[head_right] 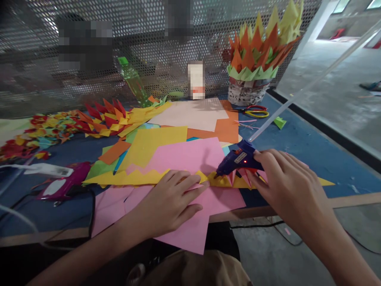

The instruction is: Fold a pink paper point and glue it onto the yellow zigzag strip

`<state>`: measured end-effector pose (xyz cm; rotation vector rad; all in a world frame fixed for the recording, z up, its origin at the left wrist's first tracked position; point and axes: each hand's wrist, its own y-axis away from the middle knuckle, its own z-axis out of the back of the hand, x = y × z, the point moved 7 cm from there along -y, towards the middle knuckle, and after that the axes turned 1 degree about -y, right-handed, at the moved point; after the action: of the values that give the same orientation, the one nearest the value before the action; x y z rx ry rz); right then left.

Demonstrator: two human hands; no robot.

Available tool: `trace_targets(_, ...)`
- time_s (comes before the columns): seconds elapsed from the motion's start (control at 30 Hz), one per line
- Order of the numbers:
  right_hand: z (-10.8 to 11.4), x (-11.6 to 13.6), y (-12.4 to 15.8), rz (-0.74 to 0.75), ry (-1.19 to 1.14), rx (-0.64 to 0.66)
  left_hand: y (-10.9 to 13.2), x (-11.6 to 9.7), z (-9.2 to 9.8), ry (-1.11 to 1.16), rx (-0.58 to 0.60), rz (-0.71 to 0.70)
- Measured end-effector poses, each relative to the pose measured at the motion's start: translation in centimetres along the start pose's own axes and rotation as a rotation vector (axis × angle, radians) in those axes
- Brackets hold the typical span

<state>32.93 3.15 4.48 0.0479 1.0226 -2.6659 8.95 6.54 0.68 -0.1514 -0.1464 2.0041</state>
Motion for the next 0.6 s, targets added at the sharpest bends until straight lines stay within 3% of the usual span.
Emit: trace_targets(0.6, 0.56, 0.07, 0.13, 0.015, 0.008, 0.001, 0.01, 0.01, 0.02, -0.001, -0.026, -0.004)
